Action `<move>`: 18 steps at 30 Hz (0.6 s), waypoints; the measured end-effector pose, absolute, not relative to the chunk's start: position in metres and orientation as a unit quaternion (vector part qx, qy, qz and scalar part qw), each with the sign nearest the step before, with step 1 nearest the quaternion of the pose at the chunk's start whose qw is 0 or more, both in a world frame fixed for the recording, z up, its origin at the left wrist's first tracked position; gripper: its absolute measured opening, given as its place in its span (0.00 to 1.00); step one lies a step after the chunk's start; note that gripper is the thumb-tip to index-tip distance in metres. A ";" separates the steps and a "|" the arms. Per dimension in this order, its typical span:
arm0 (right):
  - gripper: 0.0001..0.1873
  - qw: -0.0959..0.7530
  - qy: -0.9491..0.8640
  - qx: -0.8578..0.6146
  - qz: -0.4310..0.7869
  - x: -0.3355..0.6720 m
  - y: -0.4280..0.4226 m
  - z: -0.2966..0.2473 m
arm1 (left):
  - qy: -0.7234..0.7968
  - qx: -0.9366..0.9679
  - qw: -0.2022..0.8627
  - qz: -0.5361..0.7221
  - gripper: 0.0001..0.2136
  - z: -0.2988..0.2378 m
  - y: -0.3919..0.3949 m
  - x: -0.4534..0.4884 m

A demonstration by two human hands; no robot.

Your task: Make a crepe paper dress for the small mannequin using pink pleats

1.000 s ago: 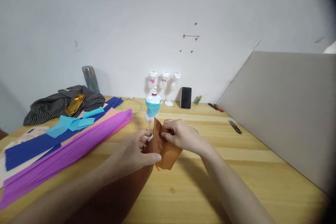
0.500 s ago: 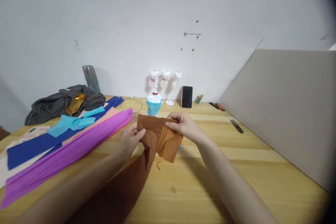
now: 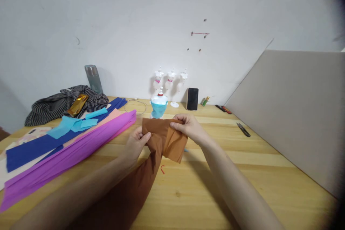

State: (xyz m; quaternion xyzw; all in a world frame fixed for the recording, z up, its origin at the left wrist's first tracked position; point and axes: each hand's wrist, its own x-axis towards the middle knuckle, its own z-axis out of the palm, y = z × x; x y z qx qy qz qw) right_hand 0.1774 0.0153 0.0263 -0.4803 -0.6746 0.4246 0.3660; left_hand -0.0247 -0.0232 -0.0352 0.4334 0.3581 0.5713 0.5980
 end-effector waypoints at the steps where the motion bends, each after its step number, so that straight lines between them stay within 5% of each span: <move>1: 0.15 0.365 -0.676 -0.480 0.423 0.178 0.016 0.026 | 0.361 0.437 0.596 0.568 0.16 -0.035 -0.024 -0.025; 8: 0.15 0.332 -0.709 -0.442 0.438 0.182 0.011 0.033 | 0.347 0.513 0.549 0.561 0.10 -0.027 -0.036 -0.026; 13: 0.14 0.263 -0.792 -0.378 0.401 0.188 -0.006 0.049 | 0.426 0.606 0.392 0.545 0.07 -0.020 -0.049 -0.028; 18: 0.41 0.178 -0.877 -0.260 0.364 0.201 -0.022 0.062 | 0.459 0.709 0.251 0.473 0.05 -0.004 -0.060 -0.029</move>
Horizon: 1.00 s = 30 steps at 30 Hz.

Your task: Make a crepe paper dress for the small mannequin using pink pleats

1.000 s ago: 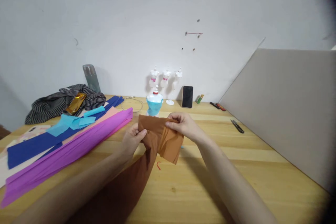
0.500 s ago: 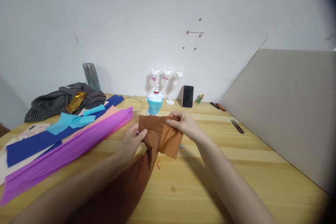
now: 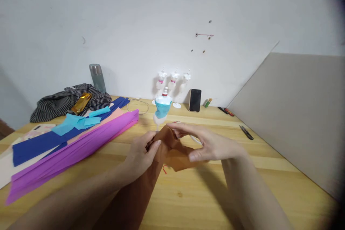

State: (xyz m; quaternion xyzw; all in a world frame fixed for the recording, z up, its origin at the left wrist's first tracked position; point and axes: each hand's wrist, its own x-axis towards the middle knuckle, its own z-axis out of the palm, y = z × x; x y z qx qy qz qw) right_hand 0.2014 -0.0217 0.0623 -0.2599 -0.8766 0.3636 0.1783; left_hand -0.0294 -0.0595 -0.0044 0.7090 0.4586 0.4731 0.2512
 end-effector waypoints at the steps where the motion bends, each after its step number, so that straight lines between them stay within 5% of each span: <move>1: 0.44 0.166 -0.883 -0.250 0.361 0.202 -0.024 0.064 | 0.458 0.714 0.249 0.468 0.05 -0.002 -0.060 -0.029; 3: 0.43 0.175 -0.878 -0.258 0.364 0.201 -0.026 0.064 | 0.457 0.708 0.266 0.468 0.06 0.001 -0.059 -0.029; 8: 0.17 0.230 -0.806 -0.356 0.413 0.188 -0.022 0.061 | 0.407 0.635 0.482 0.446 0.12 0.005 -0.054 -0.026; 12: 0.17 0.274 -0.759 -0.390 0.443 0.188 -0.024 0.066 | 0.400 0.591 0.622 0.322 0.11 0.010 -0.059 -0.027; 18: 0.16 0.275 -0.788 -0.398 0.380 0.194 -0.033 0.077 | 0.372 0.570 0.674 0.285 0.09 0.008 -0.070 -0.024; 30: 0.13 0.280 -0.797 -0.400 0.356 0.192 -0.037 0.080 | 0.156 0.367 0.889 0.224 0.26 -0.004 -0.073 -0.022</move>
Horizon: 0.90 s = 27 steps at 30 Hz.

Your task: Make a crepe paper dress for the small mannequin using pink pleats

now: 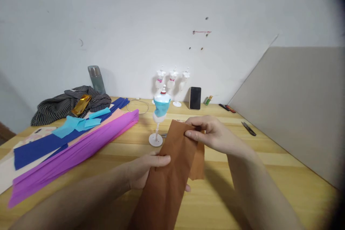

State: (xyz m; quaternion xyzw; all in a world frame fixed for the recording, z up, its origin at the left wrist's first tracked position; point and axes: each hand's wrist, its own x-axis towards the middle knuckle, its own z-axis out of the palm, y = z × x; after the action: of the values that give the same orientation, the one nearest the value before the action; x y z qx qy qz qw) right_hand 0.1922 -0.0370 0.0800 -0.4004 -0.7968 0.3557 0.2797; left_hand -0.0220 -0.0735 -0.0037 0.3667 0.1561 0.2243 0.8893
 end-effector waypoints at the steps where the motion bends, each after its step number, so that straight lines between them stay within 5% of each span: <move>1: 0.13 0.279 -0.798 -0.398 0.356 0.192 -0.037 0.080 | 0.135 0.362 0.898 0.211 0.28 -0.006 -0.074 -0.023; 10: 0.16 0.289 -0.822 -0.372 0.321 0.191 -0.035 0.074 | 0.078 0.386 0.914 0.099 0.36 -0.013 -0.069 -0.028; 14: 0.19 0.302 -0.822 -0.367 0.313 0.190 -0.035 0.075 | 0.091 0.391 0.913 0.069 0.32 -0.004 -0.069 -0.029; 27: 0.26 0.266 -0.817 -0.377 0.347 0.227 -0.018 0.065 | 0.037 0.458 0.876 0.147 0.32 -0.006 -0.062 -0.037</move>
State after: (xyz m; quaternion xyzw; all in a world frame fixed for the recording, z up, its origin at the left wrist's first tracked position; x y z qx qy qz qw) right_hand 0.2269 -0.0179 0.0647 -0.3770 -0.8167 0.3468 0.2658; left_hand -0.0367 -0.0620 -0.0060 0.4583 0.0366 0.1471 0.8758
